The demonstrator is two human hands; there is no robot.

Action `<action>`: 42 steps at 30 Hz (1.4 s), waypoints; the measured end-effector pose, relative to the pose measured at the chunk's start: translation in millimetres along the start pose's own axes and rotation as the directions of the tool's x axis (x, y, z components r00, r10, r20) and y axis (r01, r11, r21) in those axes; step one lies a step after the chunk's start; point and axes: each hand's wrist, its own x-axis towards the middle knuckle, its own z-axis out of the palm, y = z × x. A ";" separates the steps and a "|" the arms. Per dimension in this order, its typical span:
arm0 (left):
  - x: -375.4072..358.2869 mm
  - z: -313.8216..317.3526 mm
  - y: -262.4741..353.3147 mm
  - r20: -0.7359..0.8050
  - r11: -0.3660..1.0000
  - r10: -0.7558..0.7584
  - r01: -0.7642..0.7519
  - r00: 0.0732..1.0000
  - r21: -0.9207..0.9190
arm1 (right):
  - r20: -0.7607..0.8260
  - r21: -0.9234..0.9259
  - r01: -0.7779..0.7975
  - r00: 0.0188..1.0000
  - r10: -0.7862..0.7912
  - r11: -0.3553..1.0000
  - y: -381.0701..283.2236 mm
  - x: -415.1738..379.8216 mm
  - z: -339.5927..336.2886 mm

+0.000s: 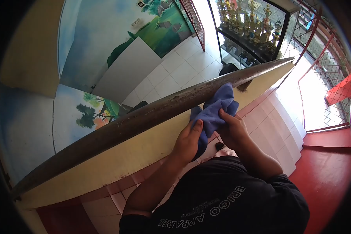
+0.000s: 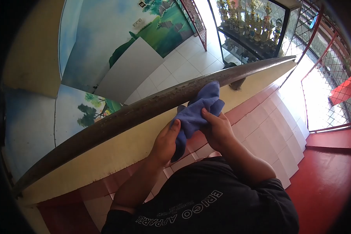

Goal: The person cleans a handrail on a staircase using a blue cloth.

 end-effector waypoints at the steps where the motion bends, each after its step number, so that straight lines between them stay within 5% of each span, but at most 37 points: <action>1: -1.3 0.5 1.0 -0.026 0.997 0.048 -0.049 0.999 -0.055 | -0.047 0.072 -0.005 0.999 0.008 0.997 -0.1 9.4 -4.3; 4: -5.5 -0.1 5.9 -0.100 0.959 0.181 -0.198 0.978 -0.201 | -0.125 0.249 0.096 0.990 -0.067 0.964 -2.6 46.1 -47.2; 5: -17.7 -9.5 19.7 -0.055 0.897 0.435 -0.427 0.899 0.119 | -0.130 0.240 0.164 0.982 -0.136 0.957 -7.5 63.2 -79.5; 6: -37.6 -26.3 36.4 0.066 0.688 0.635 -0.602 0.770 0.404 | -0.136 0.229 0.226 0.970 -0.199 0.947 -15.0 74.3 -98.6; 7: -53.7 -46.6 44.7 0.117 0.440 0.739 -0.606 0.664 0.663 | -0.202 0.152 0.280 0.948 -0.247 0.948 -27.6 79.1 -98.7; 8: -70.7 -69.1 50.5 0.208 0.147 0.801 -0.520 0.562 0.841 | -0.215 0.158 0.258 0.951 -0.221 0.953 -33.6 89.2 -99.8; 10: -94.4 -113.3 61.0 0.074 0.139 0.846 -0.352 0.529 0.926 | -0.250 0.168 0.213 0.954 -0.167 0.963 -43.5 112.9 -106.3; 11: -100.5 -140.2 61.3 0.007 0.182 0.874 -0.341 0.486 0.922 | -0.336 0.046 0.319 0.897 -0.286 0.947 -43.2 135.6 -117.1; 13: -112.3 -191.2 77.3 0.038 0.050 0.870 -0.163 0.492 0.985 | -0.331 0.051 0.509 0.820 -0.466 0.859 -28.2 160.9 -117.4; 16: -129.8 -251.3 106.5 0.091 -0.243 0.760 0.151 0.643 0.958 | -0.344 0.124 0.553 0.803 -0.487 0.824 -39.5 133.9 -66.8; 21: -164.9 -350.2 120.6 0.024 -0.450 0.670 0.381 0.742 0.808 | -0.382 0.095 0.513 0.810 -0.445 0.853 -70.2 160.1 -118.5; 24: -155.8 -358.0 122.2 -0.064 -0.114 0.711 0.205 0.701 0.972 | -0.360 0.089 0.568 0.784 -0.505 0.818 -56.7 170.8 -106.0; 27: -146.6 -353.1 119.3 -0.105 -0.298 0.679 0.404 0.727 0.865 | -0.349 0.108 0.450 0.852 -0.390 0.887 -37.0 129.6 -40.9; 31: -140.6 -342.0 117.2 -0.131 -0.138 0.777 0.370 0.615 0.919 | -0.252 0.227 0.328 0.929 -0.270 0.917 25.3 84.8 41.9; 36: -153.5 -339.5 105.8 -0.086 -0.111 0.844 0.331 0.529 0.937 | -0.120 -0.272 -0.062 0.992 0.031 0.960 97.4 3.5 107.2; 39: -175.1 -318.1 96.0 -0.255 -0.049 0.833 0.524 0.492 0.850 | -0.088 -0.308 0.152 0.978 -0.187 0.939 89.5 -45.9 109.8; 41: -177.4 -320.7 94.9 -0.346 0.060 0.806 0.515 0.481 0.855 | 0.087 -0.217 0.536 0.843 -0.530 0.816 71.7 -60.7 104.8; 42: -175.6 -321.7 95.6 -0.392 0.119 0.788 0.507 0.475 0.854 | 0.052 -0.198 0.604 0.793 -0.607 0.772 61.3 -67.5 124.2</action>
